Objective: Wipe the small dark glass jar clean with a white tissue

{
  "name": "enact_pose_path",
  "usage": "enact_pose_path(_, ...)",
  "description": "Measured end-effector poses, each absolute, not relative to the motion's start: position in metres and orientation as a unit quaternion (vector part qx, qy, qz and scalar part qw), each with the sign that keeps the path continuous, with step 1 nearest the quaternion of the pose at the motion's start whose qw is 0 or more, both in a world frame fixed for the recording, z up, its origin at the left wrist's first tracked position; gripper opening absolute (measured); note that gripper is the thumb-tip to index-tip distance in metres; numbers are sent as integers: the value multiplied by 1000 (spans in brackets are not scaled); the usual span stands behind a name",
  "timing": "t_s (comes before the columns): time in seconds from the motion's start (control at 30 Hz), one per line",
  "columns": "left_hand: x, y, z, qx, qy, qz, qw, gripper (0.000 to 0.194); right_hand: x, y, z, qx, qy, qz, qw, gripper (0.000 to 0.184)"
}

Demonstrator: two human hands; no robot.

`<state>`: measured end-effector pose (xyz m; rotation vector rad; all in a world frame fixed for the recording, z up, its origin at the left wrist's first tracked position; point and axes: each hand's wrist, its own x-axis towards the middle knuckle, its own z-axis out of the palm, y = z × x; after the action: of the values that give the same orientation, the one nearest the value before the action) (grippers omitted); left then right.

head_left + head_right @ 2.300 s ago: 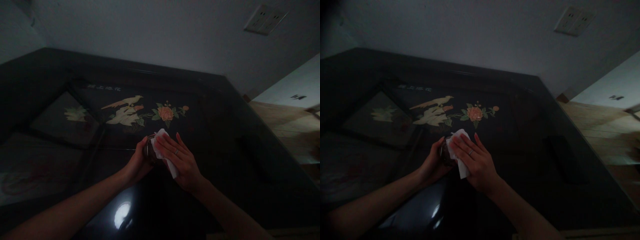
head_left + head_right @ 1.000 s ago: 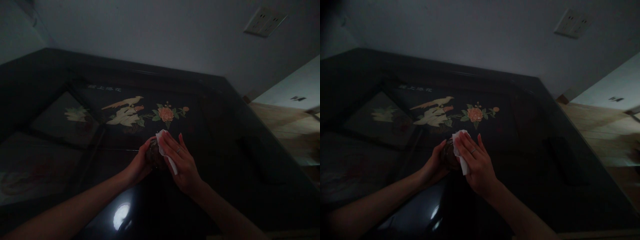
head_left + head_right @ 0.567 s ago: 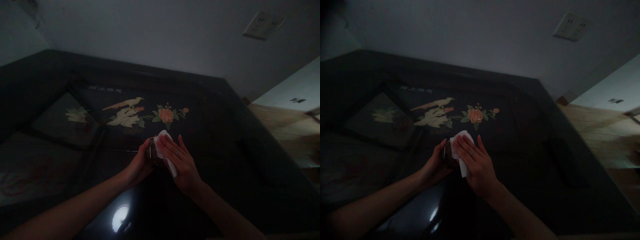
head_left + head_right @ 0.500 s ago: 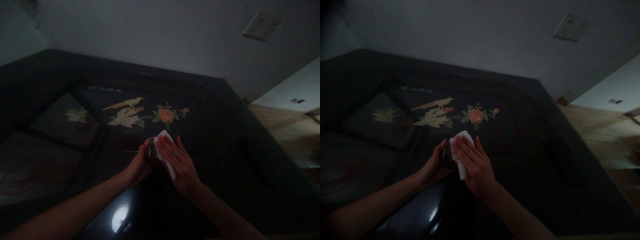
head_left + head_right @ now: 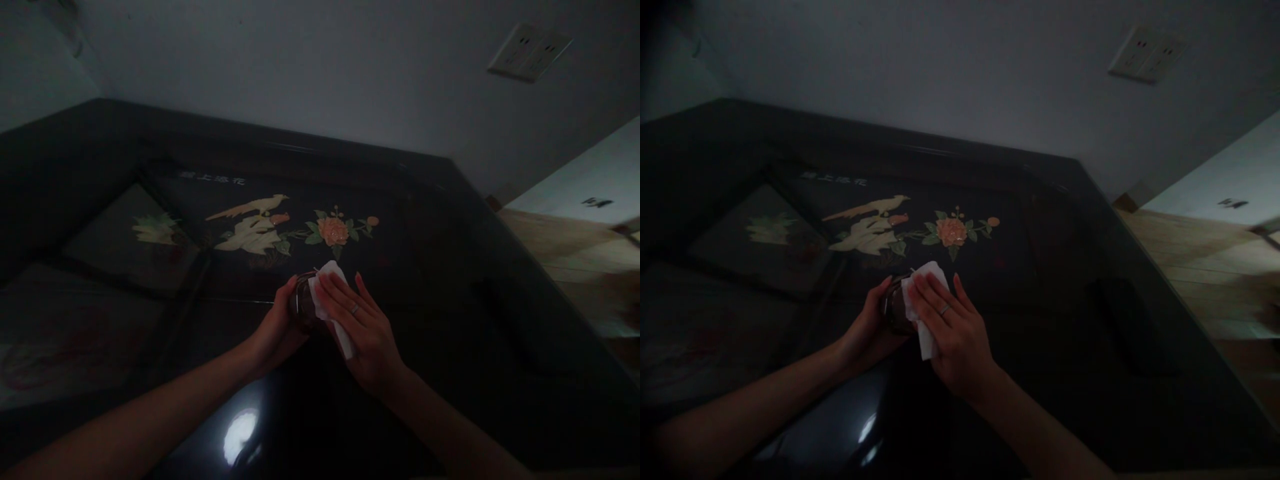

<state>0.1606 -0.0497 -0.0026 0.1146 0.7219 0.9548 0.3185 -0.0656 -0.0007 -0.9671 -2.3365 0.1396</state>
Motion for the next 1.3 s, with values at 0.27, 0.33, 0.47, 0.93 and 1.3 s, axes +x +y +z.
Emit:
enact_pose_path(0.27, 158, -49, 2, 64, 355, 407, 839, 45, 316, -69, 3, -278, -920, 64, 270, 48)
enact_pose_path(0.33, 160, -48, 3, 57, 361, 426, 828, 44, 319, -65, 2, -309, -909, 64, 273, 49)
enact_pose_path(0.47, 163, -47, 4, 50, 355, 447, 820, 43, 323, -62, 0, -360, -884, 60, 293, 49)
enact_pose_path(0.93, 158, -48, 3, 42, 340, 436, 832, 46, 322, -61, 3, -346, -888, 58, 298, 48)
enact_pose_path(1.3, 154, -49, 3, 42, 343, 400, 849, 46, 318, -68, 2, -263, -922, 65, 276, 47)
